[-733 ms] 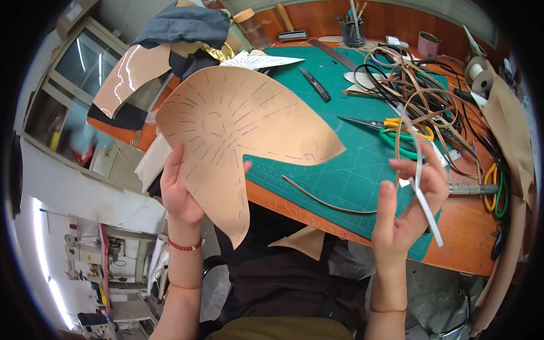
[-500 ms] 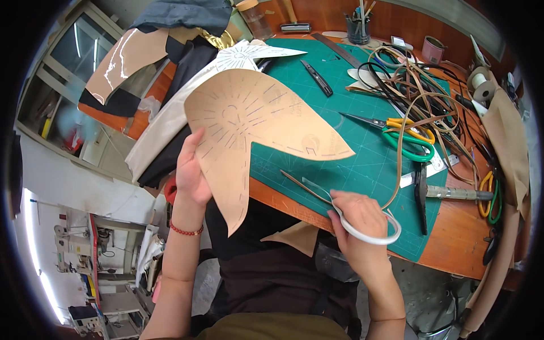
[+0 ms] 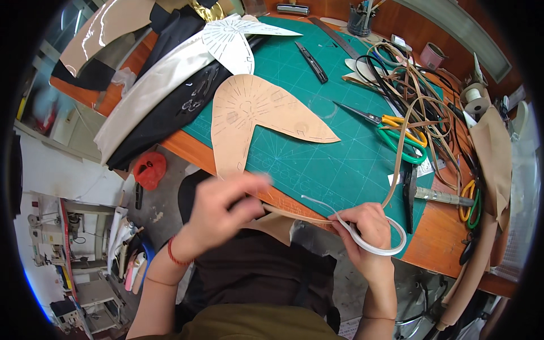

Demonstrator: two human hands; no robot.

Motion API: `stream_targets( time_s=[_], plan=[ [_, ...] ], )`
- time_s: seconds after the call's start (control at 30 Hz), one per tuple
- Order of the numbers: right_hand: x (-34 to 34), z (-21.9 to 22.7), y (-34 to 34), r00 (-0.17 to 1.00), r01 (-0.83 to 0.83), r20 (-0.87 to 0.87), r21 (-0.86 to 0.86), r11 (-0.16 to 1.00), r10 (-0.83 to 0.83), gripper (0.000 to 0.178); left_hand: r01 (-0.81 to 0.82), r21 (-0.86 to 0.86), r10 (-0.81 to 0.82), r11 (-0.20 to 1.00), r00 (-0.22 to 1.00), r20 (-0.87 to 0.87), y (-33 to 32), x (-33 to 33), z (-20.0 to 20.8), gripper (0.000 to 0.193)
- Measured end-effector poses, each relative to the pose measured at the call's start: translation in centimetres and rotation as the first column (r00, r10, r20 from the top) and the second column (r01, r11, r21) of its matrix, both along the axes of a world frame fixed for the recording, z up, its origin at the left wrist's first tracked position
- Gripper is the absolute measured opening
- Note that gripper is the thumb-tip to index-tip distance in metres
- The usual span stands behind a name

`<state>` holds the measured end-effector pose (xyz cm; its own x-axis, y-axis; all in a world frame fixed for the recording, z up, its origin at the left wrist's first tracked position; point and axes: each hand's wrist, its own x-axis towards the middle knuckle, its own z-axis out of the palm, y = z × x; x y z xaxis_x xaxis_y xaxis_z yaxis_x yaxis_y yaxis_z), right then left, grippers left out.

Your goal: The person uses green-handled scissors to cut a piece of tan material along a pre-drawn pattern. After cutting, they compare the piece to a white paper template. They then handle a roll of white tape and a strip of tan material, preparing them for the next step.

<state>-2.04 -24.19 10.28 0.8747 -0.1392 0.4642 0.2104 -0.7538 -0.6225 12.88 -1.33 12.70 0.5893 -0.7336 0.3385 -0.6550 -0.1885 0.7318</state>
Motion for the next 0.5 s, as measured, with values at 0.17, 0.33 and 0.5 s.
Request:
stream_targets(
  time_s=[0.17,0.33,0.5],
  plan=[
    [1.0,0.6,0.0,0.991,-0.116,-0.062,-0.002,0.993,0.116,0.022,0.139,0.048,-0.121,0.989,0.954,-0.275,1.0,-3.0,-2.2,0.029],
    [1.6,0.9,-0.2,0.977,-0.181,-0.114,-0.01,0.983,0.179,0.021,0.089,-0.026,-0.09,0.996,0.852,-0.516,1.9,-3.5,-3.4,0.02],
    [1.7,1.7,-0.2,0.944,-0.288,-0.141,0.095,0.953,0.299,0.02,-0.006,0.048,0.031,0.999,0.834,-0.55,2.1,-3.5,-4.6,0.023]
  ],
)
